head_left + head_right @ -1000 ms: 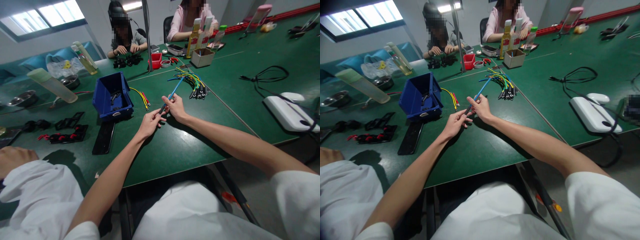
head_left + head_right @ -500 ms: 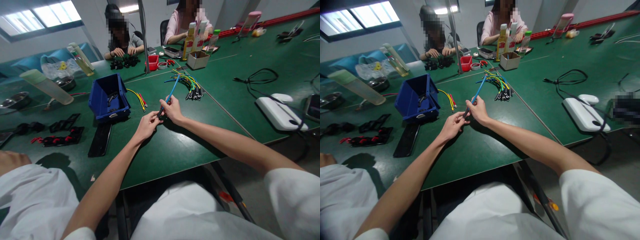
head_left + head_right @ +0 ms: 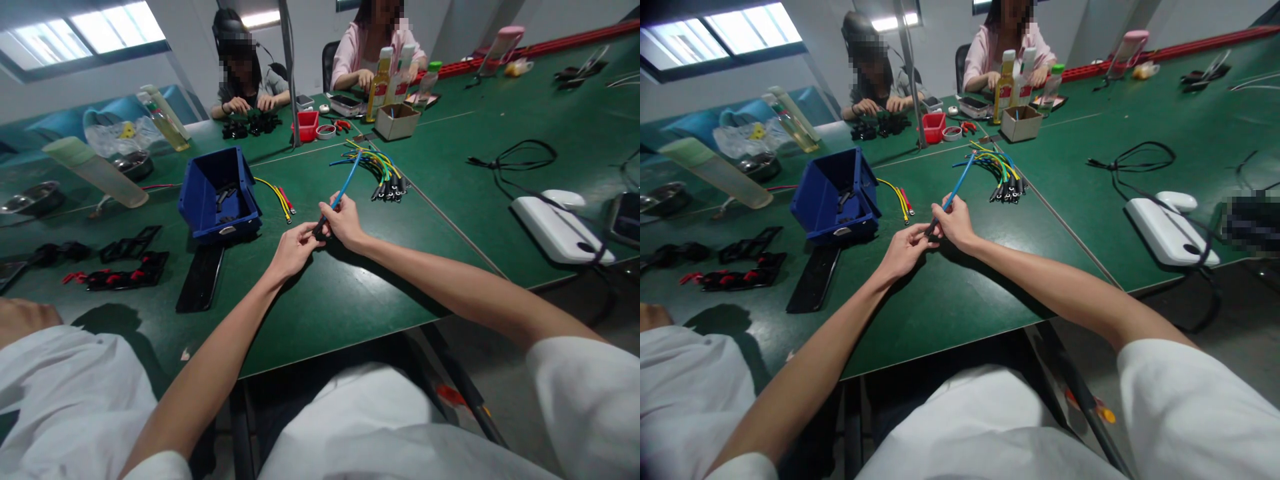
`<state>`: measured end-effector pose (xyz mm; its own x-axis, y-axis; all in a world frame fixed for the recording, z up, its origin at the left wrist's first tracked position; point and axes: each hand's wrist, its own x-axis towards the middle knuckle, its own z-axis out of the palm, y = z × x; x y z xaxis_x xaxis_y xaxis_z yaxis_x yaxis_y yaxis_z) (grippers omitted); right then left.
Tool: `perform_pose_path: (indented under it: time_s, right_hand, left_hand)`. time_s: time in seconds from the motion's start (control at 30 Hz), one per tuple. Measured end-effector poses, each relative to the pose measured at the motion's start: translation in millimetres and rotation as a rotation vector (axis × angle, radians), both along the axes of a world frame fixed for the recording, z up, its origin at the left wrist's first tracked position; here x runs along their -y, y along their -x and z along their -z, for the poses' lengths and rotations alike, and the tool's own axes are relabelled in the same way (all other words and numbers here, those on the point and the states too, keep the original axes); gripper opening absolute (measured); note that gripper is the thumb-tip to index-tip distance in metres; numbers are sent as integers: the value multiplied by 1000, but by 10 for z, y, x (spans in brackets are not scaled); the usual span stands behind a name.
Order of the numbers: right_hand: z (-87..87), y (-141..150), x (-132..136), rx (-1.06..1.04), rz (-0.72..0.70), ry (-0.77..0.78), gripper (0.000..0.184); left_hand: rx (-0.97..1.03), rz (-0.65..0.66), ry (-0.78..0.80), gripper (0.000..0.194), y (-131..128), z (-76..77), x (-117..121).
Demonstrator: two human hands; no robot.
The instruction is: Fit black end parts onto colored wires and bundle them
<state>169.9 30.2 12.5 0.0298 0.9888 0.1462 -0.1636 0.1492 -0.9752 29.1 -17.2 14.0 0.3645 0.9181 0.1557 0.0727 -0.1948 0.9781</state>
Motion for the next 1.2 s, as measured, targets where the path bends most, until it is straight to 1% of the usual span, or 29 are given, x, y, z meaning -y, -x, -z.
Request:
perform_pose_path:
  time_s: [0.1, 0.2, 0.33, 0.4, 0.5, 0.6, 0.7, 0.8, 0.93, 1.07, 1.2]
  right_hand:
    - [11, -3, -42, -34, 14, 32, 34]
    - [15, -4, -46, -48, 28, 8, 34]
    - [20, 3, -12, -2, 49, -19, 34]
    - [26, 3, -1, 30, 75, -26, 33]
    - [24, -12, 1, 70, 117, -59, 31]
    - [-14, -46, 7, 126, 137, -122, 30]
    - [-73, -78, 30, 168, 123, -169, 31]
    - [-106, -84, 50, 156, 105, -170, 33]
    - [-91, -63, 54, 136, 122, -164, 33]
    - [-49, -63, 26, 166, 142, -178, 33]
    - [3, -70, -26, 178, 101, -173, 34]
  left_hand:
    - [-4, -7, -43, 35, -13, 14, 0]
    - [-36, -53, -64, 38, -23, 33, 4]
    - [-98, -151, -56, 39, -22, 31, 10]
    - [-122, -164, -42, 38, -17, 19, 12]
    - [-129, -130, -21, 37, -5, 6, 11]
    - [-145, -79, -16, 37, 8, 14, 10]
    - [-162, -21, -17, 35, 15, 28, 14]
    - [-152, 19, -27, 34, 16, 32, 21]
    - [-174, 1, -62, 34, 14, 36, 18]
    - [-200, -28, -72, 27, 2, 52, 2]
    - [-255, -53, -77, 25, -10, 51, -10]
